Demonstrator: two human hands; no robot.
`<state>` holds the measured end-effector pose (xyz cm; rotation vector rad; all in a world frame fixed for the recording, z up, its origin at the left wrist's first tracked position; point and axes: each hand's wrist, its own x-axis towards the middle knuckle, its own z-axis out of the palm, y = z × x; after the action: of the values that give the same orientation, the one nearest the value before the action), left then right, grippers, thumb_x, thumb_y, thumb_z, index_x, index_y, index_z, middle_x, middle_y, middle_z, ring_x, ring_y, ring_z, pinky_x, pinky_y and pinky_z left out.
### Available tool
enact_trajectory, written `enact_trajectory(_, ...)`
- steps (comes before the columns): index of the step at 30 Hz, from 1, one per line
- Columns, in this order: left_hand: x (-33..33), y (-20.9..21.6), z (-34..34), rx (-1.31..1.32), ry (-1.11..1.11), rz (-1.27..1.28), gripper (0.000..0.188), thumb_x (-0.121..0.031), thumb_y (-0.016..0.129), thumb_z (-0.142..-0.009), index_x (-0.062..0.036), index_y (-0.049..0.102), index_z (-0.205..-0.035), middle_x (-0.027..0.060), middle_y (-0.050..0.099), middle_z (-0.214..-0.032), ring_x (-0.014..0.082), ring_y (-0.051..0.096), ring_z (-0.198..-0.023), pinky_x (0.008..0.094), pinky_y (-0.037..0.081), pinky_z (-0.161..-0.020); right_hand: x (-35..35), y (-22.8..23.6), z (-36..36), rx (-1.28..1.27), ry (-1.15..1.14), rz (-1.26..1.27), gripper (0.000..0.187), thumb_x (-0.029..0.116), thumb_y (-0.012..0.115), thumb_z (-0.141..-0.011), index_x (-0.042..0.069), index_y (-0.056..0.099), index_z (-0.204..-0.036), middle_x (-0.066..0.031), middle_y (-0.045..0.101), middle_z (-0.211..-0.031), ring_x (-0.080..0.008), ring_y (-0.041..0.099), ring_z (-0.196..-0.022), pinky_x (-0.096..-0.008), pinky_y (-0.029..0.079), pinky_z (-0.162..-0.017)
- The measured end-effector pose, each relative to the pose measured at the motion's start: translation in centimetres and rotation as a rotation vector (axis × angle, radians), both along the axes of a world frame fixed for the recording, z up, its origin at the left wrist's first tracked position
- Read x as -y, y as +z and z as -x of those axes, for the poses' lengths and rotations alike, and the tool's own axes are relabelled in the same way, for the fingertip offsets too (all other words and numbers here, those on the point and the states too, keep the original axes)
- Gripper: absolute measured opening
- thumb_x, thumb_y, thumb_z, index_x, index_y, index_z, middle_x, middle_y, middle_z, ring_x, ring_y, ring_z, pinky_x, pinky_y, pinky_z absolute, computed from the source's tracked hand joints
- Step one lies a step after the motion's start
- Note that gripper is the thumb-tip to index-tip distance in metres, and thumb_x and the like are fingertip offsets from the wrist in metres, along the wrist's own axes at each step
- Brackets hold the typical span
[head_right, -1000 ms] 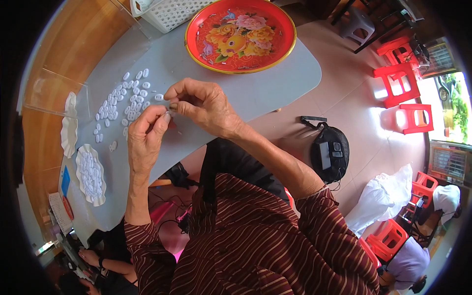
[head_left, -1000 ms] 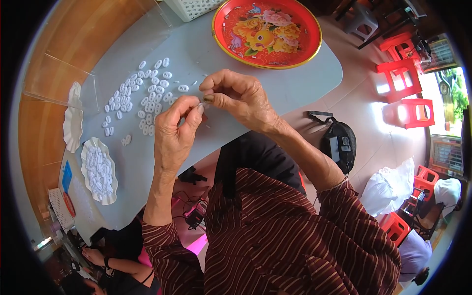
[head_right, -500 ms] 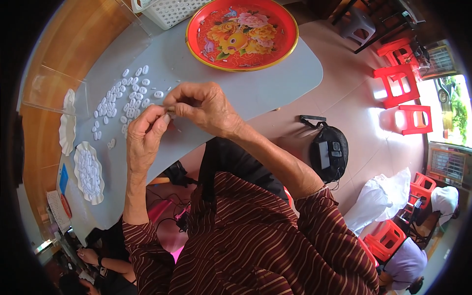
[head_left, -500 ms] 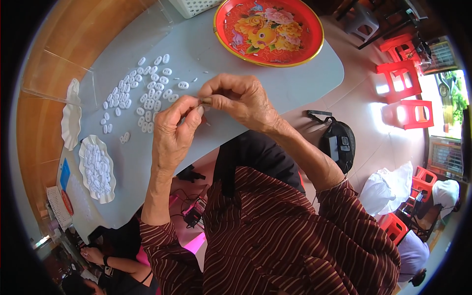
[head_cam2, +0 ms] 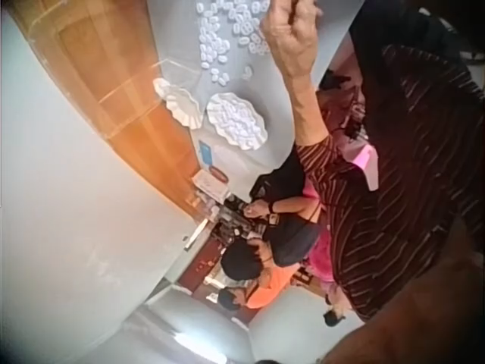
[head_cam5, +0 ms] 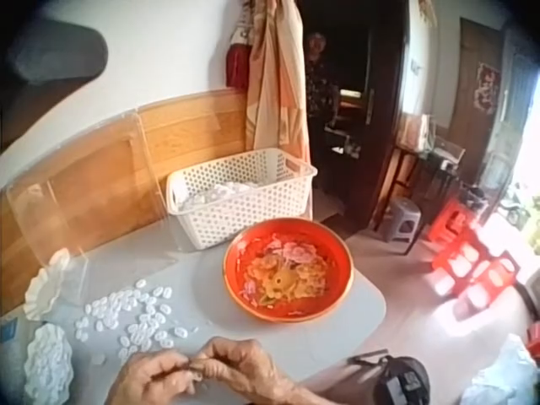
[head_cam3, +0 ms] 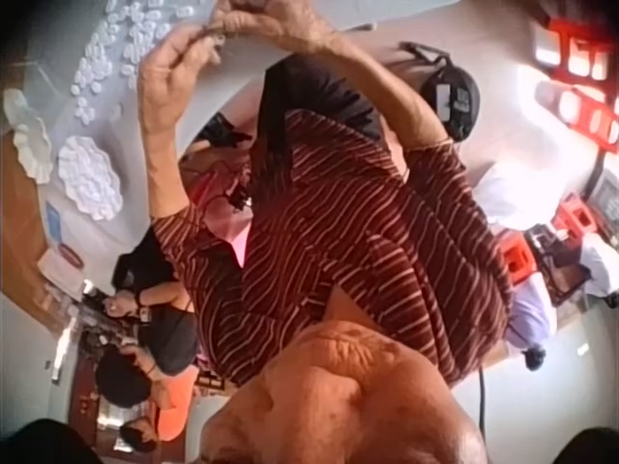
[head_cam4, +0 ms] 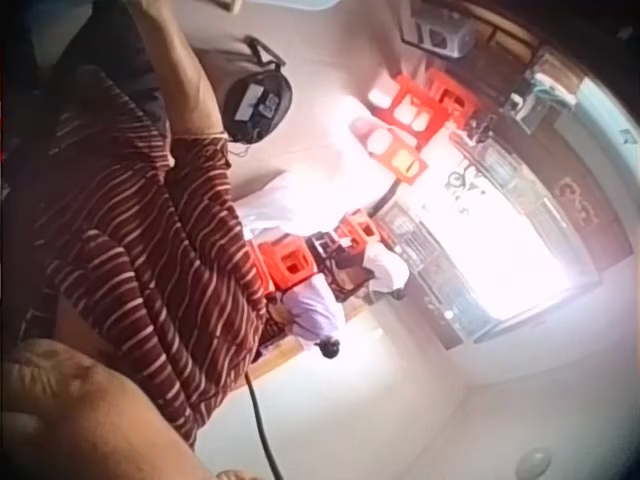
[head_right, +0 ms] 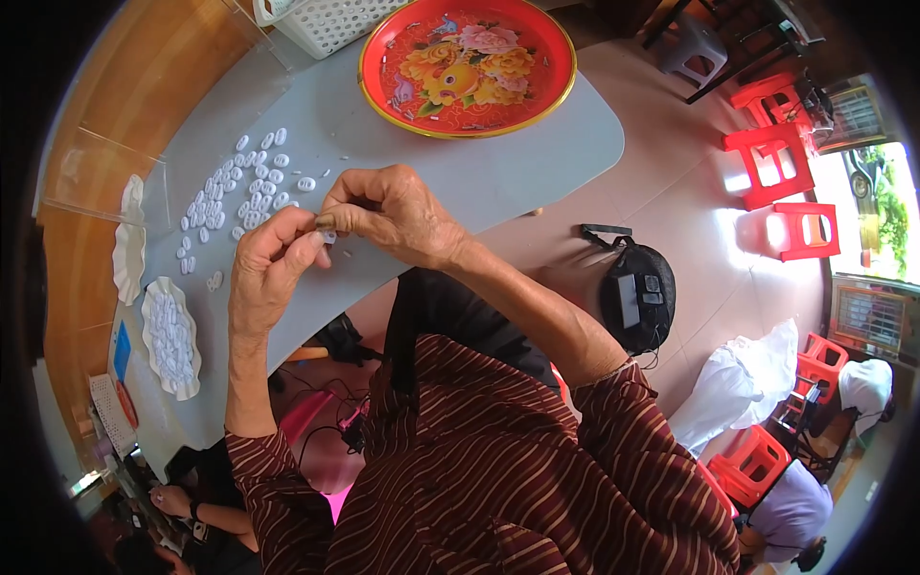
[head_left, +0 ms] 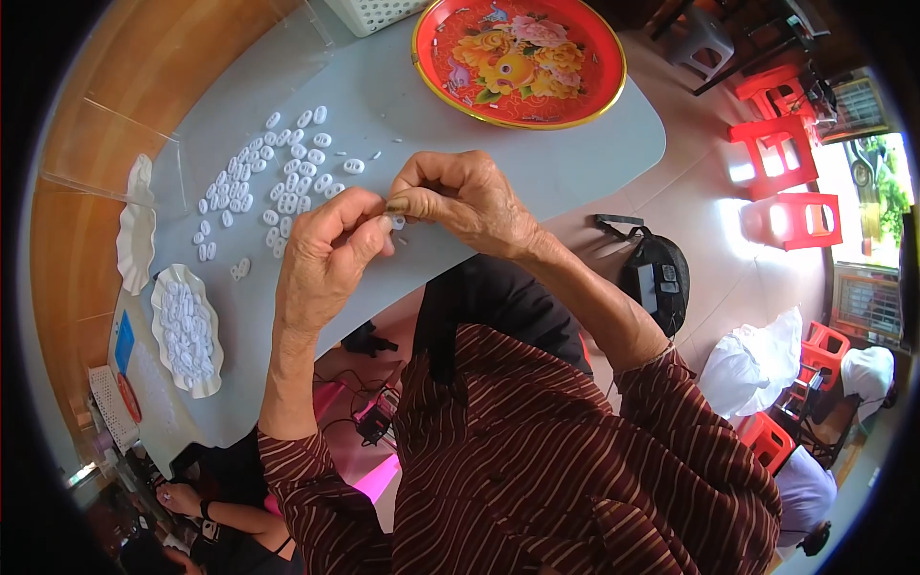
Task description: Manually assembling small white plastic components at a workshop table.
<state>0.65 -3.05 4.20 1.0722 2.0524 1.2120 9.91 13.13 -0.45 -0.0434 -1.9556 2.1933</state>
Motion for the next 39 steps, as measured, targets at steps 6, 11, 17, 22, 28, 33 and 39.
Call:
enact_trajectory(6, -0.4, -0.3, -1.2, -0.254, 0.011, -0.089, 0.009, -0.009, 0.058, -0.086, -0.0009, 0.057, -0.086, 0.0041, 0.058, -0.063, 0.0100, 0.054, -0.058, 0.0261, 0.043, -0.055, 0.2, -0.3, 0.1, -0.007, -0.024, 0.011, 0.024, 0.022, 0.064, -0.089, -0.001, 0.061, -0.084, 0.0005, 0.059, -0.072, -0.0044, 0.051, -0.068, -0.0212, 0.045, -0.061)
enact_trajectory(11, -1.0, -2.5, -1.9, -0.185, 0.138, -0.188, 0.011, -0.012, 0.057, -0.088, -0.0005, 0.056, -0.087, 0.0027, 0.058, -0.064, 0.0104, 0.054, -0.058, 0.0262, 0.044, -0.056, 0.2, -0.1, 0.3, 0.064, -0.082, -0.091, 0.025, 0.023, 0.060, -0.091, 0.000, 0.060, -0.082, 0.0005, 0.059, -0.067, -0.0036, 0.050, -0.064, -0.0216, 0.041, -0.054)
enact_trajectory(17, -0.2, -1.6, -1.7, -0.022, 0.176, -0.160, 0.014, -0.014, 0.057, -0.089, -0.0007, 0.057, -0.085, 0.0020, 0.060, -0.068, 0.0090, 0.054, -0.060, 0.0248, 0.043, -0.056, -0.2, -0.2, 0.3, -0.034, -0.034, -0.047, 0.025, 0.022, 0.058, -0.092, -0.001, 0.062, -0.084, -0.0024, 0.061, -0.066, -0.0056, 0.053, -0.063, -0.0235, 0.044, -0.055)
enact_trajectory(22, 0.5, -0.8, -1.3, -0.019, 0.147, -0.064, 0.014, -0.013, 0.057, -0.089, -0.0006, 0.058, -0.085, 0.0032, 0.061, -0.071, 0.0074, 0.053, -0.063, 0.0234, 0.042, -0.058, 0.1, -0.2, 0.3, -0.062, -0.014, -0.095, 0.025, 0.023, 0.058, -0.092, -0.001, 0.063, -0.086, -0.0027, 0.062, -0.068, -0.0063, 0.055, -0.064, -0.0239, 0.045, -0.057)
enact_trajectory(28, 0.1, -1.2, -1.6, 0.028, 0.113, -0.132, 0.013, -0.012, 0.057, -0.089, -0.0005, 0.059, -0.085, 0.0028, 0.060, -0.070, 0.0076, 0.055, -0.065, 0.0230, 0.044, -0.060, 0.1, -0.6, 0.2, -0.089, 0.054, 0.081, 0.018, 0.017, 0.059, -0.092, -0.001, 0.061, -0.088, -0.0003, 0.061, -0.078, -0.0063, 0.055, -0.073, -0.0223, 0.047, -0.066)
enact_trajectory(33, 0.0, -1.9, -1.7, -0.036, 0.129, -0.166, 0.013, -0.013, 0.058, -0.089, -0.0004, 0.059, -0.088, 0.0029, 0.060, -0.069, 0.0092, 0.056, -0.063, 0.0240, 0.045, -0.059, 0.2, -0.4, 0.2, -0.035, 0.030, 0.030, 0.019, 0.017, 0.060, -0.091, -0.001, 0.059, -0.084, -0.0010, 0.061, -0.077, -0.0054, 0.054, -0.071, -0.0218, 0.047, -0.063)
enact_trajectory(39, -0.7, -3.9, -2.0, -0.278, 0.181, -0.259, 0.012, -0.014, 0.057, -0.089, -0.0016, 0.058, -0.090, 0.0047, 0.058, -0.066, 0.0114, 0.055, -0.059, 0.0253, 0.044, -0.055, 0.6, -0.6, 0.5, -0.071, -0.093, 0.024, 0.023, 0.018, 0.061, -0.090, -0.001, 0.059, -0.077, -0.0010, 0.061, -0.064, -0.0054, 0.053, -0.059, -0.0233, 0.043, -0.051)
